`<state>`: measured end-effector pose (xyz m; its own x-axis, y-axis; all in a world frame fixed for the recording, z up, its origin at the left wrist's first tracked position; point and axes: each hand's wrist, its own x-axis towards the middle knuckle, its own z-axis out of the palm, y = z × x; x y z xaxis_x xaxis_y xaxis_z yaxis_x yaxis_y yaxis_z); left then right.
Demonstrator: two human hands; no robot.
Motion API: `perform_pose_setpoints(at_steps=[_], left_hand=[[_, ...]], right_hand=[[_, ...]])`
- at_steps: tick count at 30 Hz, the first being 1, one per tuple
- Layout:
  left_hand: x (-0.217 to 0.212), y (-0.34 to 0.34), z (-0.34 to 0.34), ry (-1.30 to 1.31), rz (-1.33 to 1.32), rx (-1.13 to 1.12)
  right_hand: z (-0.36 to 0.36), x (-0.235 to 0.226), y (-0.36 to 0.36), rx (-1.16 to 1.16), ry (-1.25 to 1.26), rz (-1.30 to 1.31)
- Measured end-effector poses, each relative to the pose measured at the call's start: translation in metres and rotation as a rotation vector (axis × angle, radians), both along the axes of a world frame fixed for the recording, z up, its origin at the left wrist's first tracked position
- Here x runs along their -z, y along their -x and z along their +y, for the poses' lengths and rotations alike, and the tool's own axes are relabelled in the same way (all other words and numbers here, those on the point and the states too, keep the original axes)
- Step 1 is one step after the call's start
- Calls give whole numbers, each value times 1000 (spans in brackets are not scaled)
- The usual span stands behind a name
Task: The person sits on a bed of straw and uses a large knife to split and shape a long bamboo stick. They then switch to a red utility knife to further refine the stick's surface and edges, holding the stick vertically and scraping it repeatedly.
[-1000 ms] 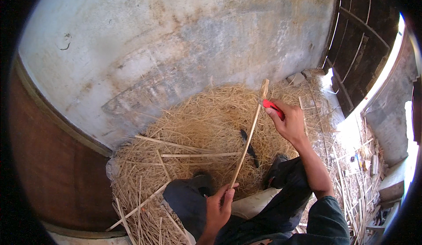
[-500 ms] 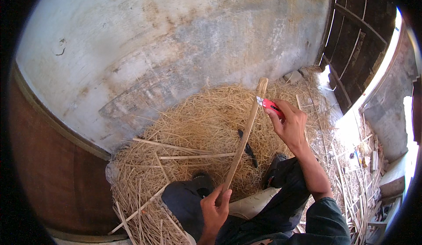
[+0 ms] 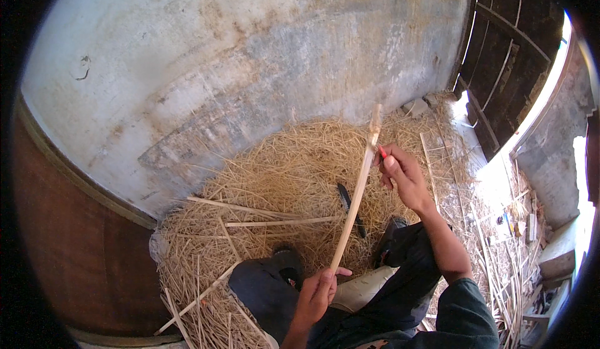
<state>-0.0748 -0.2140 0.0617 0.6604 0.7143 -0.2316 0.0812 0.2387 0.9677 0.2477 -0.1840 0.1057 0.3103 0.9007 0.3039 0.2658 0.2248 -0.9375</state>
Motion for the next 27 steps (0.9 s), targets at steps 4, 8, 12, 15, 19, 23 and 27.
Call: perform_pose_setpoints(at_steps=[4, 8, 12, 15, 19, 23, 27], left_hand=[[2, -6, 4, 40, -29, -45], [-1, -12, 12, -81, -12, -54], [-5, -15, 18, -189, 37, -92], [-13, -16, 21, -180, 46, -132], [-20, -22, 22, -241, 59, -188], [-27, -28, 21, -311, 76, -201], [-23, -24, 18, -325, 125, -179]], right_hand=[[-4, -16, 26, 70, -98, -391], [-7, -9, 46, 67, -229, -613], [-17, -6, 60, 9, -182, -839], [-17, -5, 72, -5, -253, -829], [-20, -4, 81, -3, -261, -847], [-19, -3, 81, 28, -256, -833], [-18, -1, 74, 77, -177, -785]])
